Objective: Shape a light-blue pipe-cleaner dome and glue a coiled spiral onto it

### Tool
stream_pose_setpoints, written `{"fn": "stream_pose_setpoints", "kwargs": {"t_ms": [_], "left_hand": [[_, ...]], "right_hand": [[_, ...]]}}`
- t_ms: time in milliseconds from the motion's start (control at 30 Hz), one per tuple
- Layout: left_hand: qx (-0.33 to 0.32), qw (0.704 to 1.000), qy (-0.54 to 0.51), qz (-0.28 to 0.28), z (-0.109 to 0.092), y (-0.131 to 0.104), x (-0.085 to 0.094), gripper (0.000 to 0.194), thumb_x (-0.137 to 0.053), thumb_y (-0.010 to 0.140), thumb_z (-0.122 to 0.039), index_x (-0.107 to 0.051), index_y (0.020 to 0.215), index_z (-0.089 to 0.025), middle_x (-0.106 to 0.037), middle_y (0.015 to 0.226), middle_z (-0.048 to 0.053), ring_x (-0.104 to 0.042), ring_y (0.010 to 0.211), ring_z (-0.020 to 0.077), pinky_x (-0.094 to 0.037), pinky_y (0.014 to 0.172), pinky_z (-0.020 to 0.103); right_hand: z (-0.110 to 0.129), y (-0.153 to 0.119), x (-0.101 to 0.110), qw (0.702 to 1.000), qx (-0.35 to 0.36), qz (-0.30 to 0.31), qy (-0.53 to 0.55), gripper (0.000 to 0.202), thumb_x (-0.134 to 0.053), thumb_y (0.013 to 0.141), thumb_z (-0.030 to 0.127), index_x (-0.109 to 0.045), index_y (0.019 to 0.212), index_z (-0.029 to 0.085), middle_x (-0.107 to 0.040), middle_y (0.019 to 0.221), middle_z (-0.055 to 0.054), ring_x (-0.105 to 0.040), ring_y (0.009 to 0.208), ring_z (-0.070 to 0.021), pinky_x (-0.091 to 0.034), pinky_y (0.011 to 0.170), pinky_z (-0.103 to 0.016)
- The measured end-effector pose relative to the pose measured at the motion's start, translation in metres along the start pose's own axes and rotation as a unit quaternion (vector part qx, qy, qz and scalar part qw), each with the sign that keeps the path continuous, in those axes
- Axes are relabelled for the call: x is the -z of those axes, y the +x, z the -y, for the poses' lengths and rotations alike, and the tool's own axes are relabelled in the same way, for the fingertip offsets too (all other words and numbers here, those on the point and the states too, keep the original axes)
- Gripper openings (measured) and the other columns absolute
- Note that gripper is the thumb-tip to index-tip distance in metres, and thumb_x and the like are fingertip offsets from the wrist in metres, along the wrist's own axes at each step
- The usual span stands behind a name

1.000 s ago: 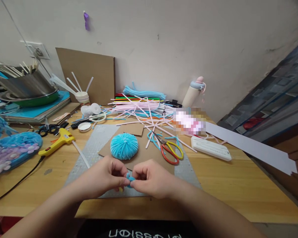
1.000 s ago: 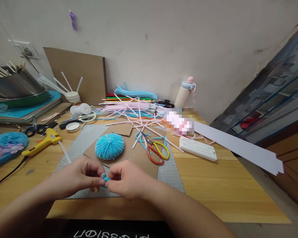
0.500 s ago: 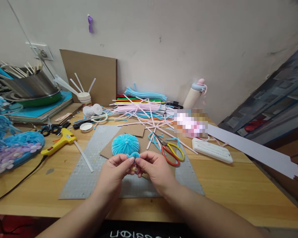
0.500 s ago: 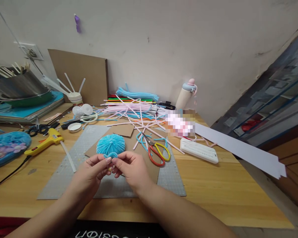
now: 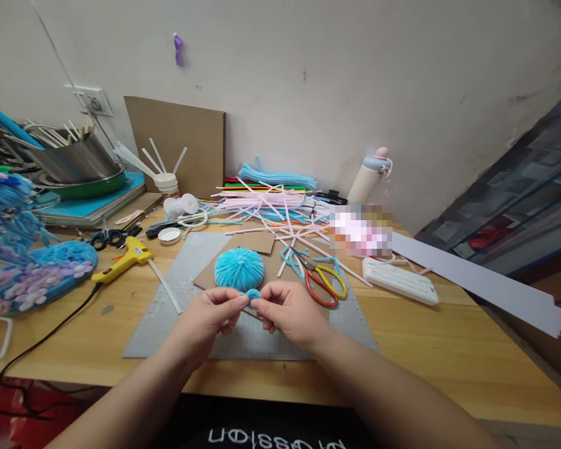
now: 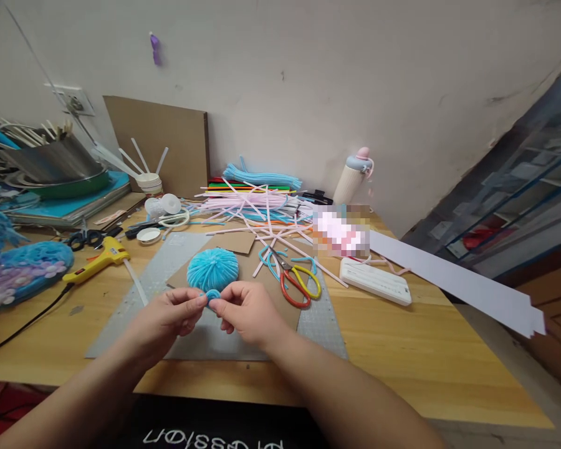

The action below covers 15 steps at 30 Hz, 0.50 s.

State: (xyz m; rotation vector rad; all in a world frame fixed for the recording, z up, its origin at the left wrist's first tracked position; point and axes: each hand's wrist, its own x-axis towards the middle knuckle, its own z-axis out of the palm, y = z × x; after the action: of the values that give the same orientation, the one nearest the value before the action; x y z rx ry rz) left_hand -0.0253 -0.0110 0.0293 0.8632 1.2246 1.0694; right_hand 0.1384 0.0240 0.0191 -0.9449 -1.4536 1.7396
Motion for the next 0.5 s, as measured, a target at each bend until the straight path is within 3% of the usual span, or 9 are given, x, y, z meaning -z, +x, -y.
{"fn": "stream_pose_setpoints", "kwargs": {"t_ms": [100,200,367,500], "left_hand": [[0.015,0.998,0.061,0.016,0.0,-0.007,0.008,0.033,-0.083,0.057,-0.042,-0.067,0.059,-0.014,-0.062,0.055,0.002,-0.05,0.051,0.0091,-0.036,0.046,0.019],[0.004,0.999,0.035,-0.012,0.005,-0.012,0.008,0.031,-0.084,0.055,-0.04,-0.071,0.064,-0.014,-0.067,0.061,0.004,-0.057,0.057,0.0117,-0.042,0.053,0.021],[-0.055,0.991,-0.088,-0.089,0.017,-0.013,-0.007,0.031,-0.086,0.051,-0.038,-0.069,0.063,-0.014,-0.061,0.053,-0.002,-0.048,0.047,0.0066,-0.039,0.05,0.019],[-0.087,0.977,-0.151,-0.121,0.026,-0.011,-0.024,0.03,-0.084,0.053,-0.035,-0.066,0.064,-0.014,-0.059,0.054,-0.002,-0.045,0.046,0.006,-0.034,0.047,0.02]], "right_hand": [[0.002,-0.001,0.001,0.997,-0.027,0.039,-0.057,0.027,-0.071,0.069,0.037,-0.056,0.063,0.016,-0.054,0.046,0.005,-0.05,0.04,-0.0074,-0.04,0.041,-0.02],[-0.001,-0.001,-0.003,0.997,-0.026,0.05,-0.044,0.03,-0.073,0.068,0.04,-0.056,0.063,0.016,-0.055,0.046,0.005,-0.052,0.04,-0.0078,-0.042,0.042,-0.02],[-0.008,0.0,-0.015,0.998,0.019,0.019,0.061,0.042,-0.077,0.061,0.052,-0.063,0.074,0.015,-0.061,0.054,0.004,-0.057,0.047,-0.0097,-0.049,0.047,-0.024],[-0.011,0.0,-0.019,0.995,0.028,-0.017,0.094,0.044,-0.077,0.06,0.055,-0.062,0.064,0.015,-0.06,0.052,0.003,-0.056,0.045,-0.0089,-0.049,0.047,-0.023]]}}
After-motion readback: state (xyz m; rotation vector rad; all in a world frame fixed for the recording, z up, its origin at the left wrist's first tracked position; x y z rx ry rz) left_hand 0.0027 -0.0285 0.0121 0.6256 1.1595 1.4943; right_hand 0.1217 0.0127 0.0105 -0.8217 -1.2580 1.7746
